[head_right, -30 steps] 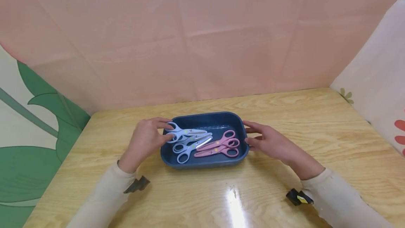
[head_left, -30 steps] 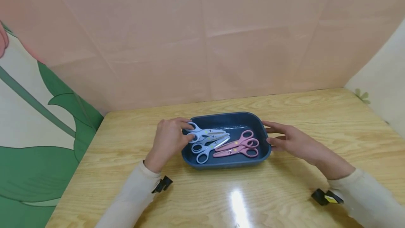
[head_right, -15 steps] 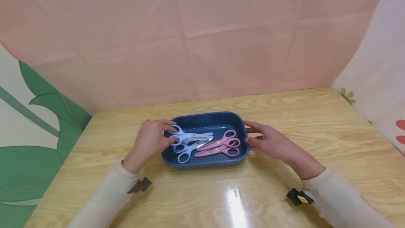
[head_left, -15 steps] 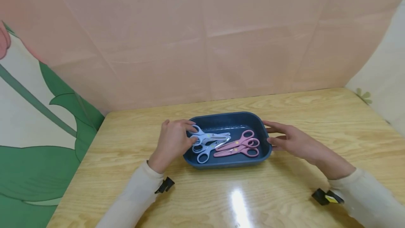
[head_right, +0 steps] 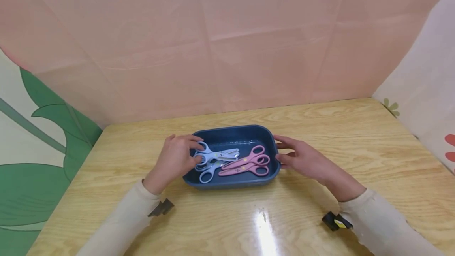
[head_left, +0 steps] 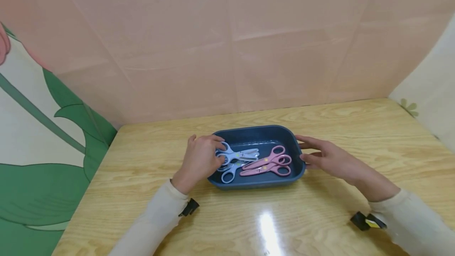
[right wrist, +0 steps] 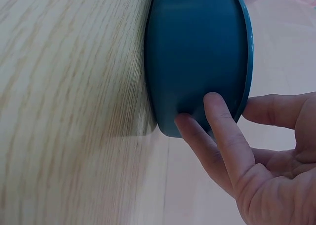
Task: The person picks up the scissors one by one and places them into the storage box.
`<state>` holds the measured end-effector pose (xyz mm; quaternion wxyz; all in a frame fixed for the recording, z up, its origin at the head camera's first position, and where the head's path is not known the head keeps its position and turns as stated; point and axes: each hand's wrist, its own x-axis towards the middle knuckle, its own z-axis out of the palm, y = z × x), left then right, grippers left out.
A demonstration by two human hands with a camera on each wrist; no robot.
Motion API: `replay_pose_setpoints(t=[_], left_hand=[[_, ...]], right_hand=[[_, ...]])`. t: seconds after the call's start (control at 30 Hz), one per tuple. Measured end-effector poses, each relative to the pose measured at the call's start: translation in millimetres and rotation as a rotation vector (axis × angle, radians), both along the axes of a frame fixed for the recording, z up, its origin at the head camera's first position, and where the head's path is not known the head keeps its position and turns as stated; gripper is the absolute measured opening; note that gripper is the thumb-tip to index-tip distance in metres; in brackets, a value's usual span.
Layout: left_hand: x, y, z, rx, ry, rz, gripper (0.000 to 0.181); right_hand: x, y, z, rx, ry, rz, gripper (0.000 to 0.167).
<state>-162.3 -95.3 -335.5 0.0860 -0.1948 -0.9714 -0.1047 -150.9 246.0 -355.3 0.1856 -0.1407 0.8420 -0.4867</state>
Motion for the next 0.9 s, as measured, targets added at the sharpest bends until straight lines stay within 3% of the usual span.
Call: replay_pose_setpoints(t=[0.5,0.9], left_hand=[[2.0,2.5,-2.6,0.053,0.033,-0.033,0.016],[-0.6,14.0,-5.4,0.036,0.026,0.037,0.013]], right_hand=[[0.7,-1,1.4,0.009,0.008,0.012,0.065],[0.8,-1,2.1,0.012,0.003,0.006,0.065]])
